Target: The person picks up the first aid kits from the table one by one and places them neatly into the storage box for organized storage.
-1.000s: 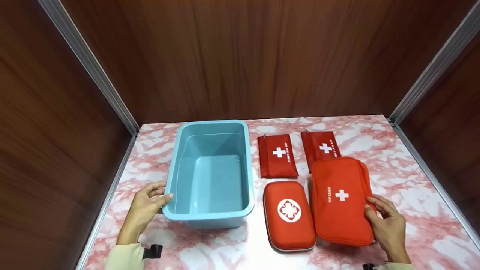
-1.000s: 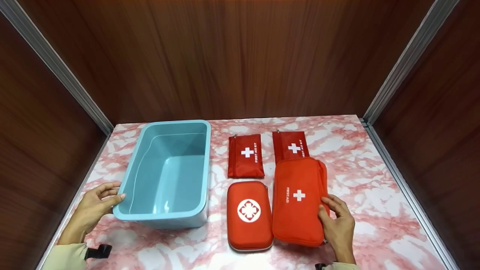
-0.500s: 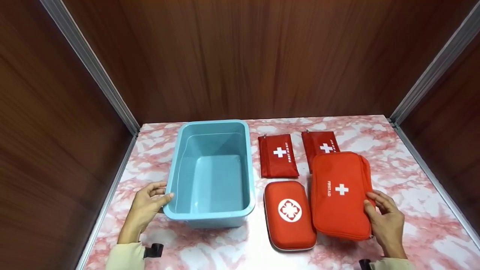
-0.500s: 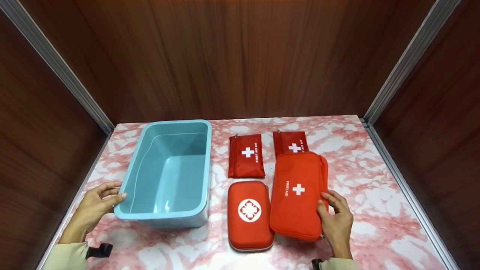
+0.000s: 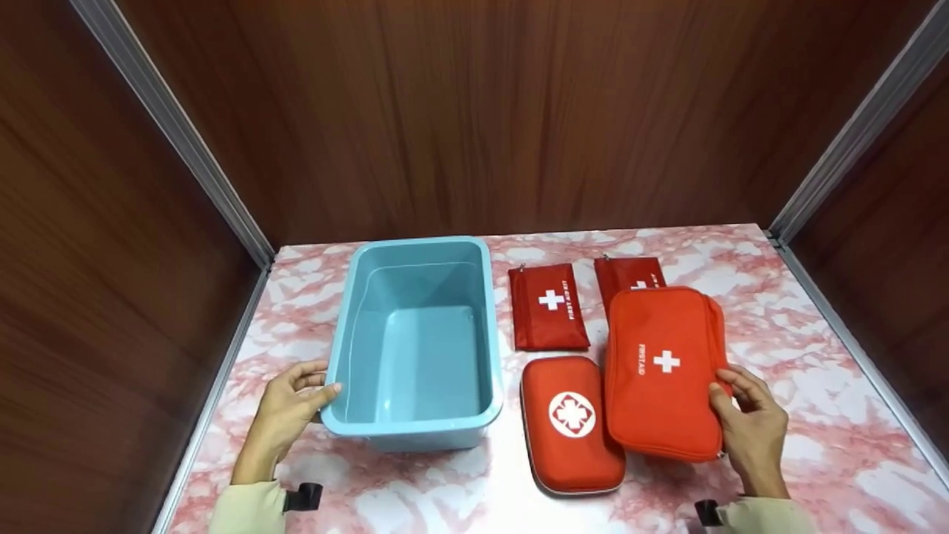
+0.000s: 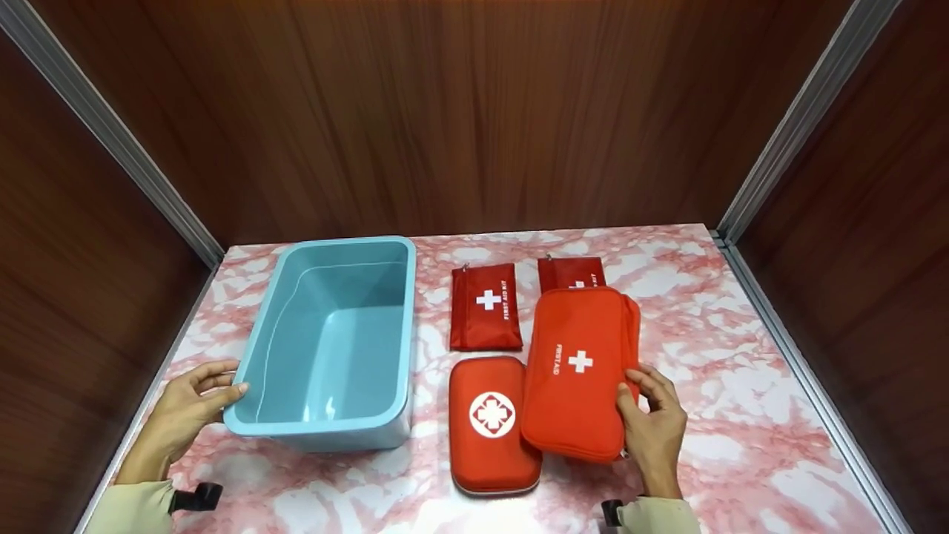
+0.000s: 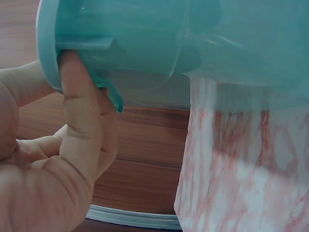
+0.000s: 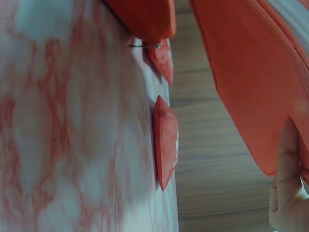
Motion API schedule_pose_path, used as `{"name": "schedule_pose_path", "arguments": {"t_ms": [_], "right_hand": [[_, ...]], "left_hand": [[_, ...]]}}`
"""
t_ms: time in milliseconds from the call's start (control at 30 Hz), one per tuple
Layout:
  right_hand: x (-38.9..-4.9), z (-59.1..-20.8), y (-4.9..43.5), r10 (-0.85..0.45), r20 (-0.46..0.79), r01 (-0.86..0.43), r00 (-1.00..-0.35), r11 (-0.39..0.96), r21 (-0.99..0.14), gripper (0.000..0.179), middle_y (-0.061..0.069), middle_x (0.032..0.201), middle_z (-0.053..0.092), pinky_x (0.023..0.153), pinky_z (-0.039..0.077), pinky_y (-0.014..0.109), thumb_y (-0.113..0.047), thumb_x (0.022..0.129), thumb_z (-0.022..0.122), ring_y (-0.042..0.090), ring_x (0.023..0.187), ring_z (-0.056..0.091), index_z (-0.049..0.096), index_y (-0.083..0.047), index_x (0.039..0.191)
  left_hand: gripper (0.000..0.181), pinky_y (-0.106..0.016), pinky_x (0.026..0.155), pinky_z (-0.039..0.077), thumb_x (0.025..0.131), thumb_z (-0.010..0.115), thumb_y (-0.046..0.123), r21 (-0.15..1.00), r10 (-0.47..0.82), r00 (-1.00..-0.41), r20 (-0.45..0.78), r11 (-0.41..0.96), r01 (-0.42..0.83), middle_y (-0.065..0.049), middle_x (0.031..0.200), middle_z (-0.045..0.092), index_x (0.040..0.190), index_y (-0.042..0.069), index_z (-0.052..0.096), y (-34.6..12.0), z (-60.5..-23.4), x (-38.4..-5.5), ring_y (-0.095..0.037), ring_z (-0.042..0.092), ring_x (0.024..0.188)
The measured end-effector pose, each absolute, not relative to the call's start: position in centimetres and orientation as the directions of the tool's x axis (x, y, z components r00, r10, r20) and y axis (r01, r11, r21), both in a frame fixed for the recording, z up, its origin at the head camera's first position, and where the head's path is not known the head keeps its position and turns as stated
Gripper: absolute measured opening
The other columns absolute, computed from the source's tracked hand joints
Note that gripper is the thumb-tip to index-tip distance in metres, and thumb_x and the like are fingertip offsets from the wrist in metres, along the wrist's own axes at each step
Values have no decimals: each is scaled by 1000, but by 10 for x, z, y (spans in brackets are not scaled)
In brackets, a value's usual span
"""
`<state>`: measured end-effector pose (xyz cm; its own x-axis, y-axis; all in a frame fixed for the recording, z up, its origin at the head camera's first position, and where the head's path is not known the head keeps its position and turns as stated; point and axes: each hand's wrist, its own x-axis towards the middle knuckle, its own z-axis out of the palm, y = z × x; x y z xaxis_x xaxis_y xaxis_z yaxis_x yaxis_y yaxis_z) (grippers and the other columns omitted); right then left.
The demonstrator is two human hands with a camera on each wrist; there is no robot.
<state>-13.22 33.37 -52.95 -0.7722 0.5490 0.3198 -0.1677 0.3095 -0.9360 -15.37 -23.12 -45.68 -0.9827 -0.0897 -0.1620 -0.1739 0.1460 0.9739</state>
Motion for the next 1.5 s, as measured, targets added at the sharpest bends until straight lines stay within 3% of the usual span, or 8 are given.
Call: {"name": "schedule_pose_path", "arguments": {"t_ms": [233,433,1500], "right_hand": [[-137,-525,327,566,309,-235,-764,201,-951,25,-2,115,63,92,45,11,14,88,65,4,97,64,63,20,111],[-140,-521,322,561,336,-248,-756,230,-941,25,-2,115,63,92,45,12,16,88,63,5,99,63,62,21,112],[-150,-513,304,557,306,-284,-772,128,-950,25,2,115,64,91,47,15,11,88,66,11,99,64,64,18,112]], "left_hand": [[46,-33,62,59,91,68,-4,974,-85,-984,-159,152,-170,-20,109,62,133,-12,50,-232,-456,-154,-19,69,80],[47,-32,62,59,90,69,-3,971,-86,-983,-161,163,-174,-20,109,62,133,-10,52,-231,-457,-155,-20,69,80],[48,-32,61,59,90,69,-4,976,-90,-982,-163,129,-174,-19,107,62,133,-12,50,-231,-458,-154,-19,69,81]]}}
